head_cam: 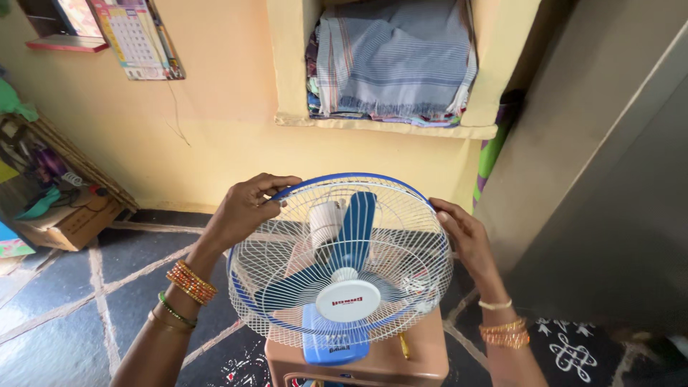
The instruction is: The person assembles a table fan by fitting the blade onto the motor shaft, placing the front grill over the assembly, and securing the blue plastic rim around the edges of the two grills.
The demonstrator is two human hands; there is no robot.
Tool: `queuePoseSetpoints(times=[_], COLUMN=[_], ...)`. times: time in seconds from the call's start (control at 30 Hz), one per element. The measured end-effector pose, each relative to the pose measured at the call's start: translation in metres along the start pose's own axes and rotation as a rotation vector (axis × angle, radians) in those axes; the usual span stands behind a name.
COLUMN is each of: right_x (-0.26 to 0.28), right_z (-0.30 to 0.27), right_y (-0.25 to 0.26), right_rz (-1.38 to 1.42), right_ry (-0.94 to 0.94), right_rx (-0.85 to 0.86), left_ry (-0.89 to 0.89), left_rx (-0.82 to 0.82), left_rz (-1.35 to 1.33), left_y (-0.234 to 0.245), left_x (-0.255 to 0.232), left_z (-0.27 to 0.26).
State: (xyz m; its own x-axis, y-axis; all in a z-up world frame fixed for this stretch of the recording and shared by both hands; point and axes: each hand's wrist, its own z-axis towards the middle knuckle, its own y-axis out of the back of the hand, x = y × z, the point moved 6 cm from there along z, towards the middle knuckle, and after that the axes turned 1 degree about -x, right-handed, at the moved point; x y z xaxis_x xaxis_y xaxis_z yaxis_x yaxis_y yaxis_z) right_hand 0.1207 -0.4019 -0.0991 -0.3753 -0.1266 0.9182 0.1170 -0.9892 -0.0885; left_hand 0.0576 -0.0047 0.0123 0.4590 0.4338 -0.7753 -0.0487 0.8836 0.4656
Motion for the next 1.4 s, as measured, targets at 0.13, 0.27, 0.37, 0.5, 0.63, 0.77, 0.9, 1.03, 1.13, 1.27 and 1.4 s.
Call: queuePoseSetpoints(times=[0.13,0.27,0.37,0.5,0.63,0.77,0.9,1.03,1.13,1.27,1.4], right_x=[0.019,0.031,0.031,0.030,0.029,0.025,0.029,0.036,0.043,0.064,0.050], right_z=[0.014,0.013,0.009,0.006,0.005,0.004,0.005,0.011,0.004,-0.015,-0.062], right_y=[0.004,0.006,0.001,0.003,0.005,0.011,0.010,0.004,-0.006,-0.020,-0.019], right_rz=[-0.285,-0.476,-0.400,-0.409,-0.380,-0.366,-0.387,-0.433,-0.409,-0.336,-0.087], right_ry=[0.054,0.049,-0.033,-0.047,0.031,-0.009,-0.039,-0.050,0.008,0.258,0.435], right_rx=[0.158,0.170,0.236,0.235,0.254,0.221,0.230,0.307,0.328,0.228,-0.026], left_ry=[0.011,0.002,-0.022,-0.049,-0.030,0.000,-0.058,-0.003,-0.067,-0.066,-0.049], left_rx=[-0.010,-0.036,-0.027,-0.024,-0.023,-0.051,-0.035,-0.039,-0.028,-0.045,-0.076], left_rz=[-0.052,-0.025,-0.049,-0.080,-0.084,-0.053,-0.093,-0.095,-0.216,-0.175,-0.078], left_y=[0.001,0.002,0.003,0.001,0.001,0.005,0.003,0.003,0.000,-0.001,0.002], left_x=[0.007,0.012,0.013,0.013,0.015,0.017,0.017,0.021,0.018,0.013,0.009], left_z=[-0.002,-0.002,-0.001,0.001,0.002,0.002,0.003,0.004,0.004,0.002,0.001])
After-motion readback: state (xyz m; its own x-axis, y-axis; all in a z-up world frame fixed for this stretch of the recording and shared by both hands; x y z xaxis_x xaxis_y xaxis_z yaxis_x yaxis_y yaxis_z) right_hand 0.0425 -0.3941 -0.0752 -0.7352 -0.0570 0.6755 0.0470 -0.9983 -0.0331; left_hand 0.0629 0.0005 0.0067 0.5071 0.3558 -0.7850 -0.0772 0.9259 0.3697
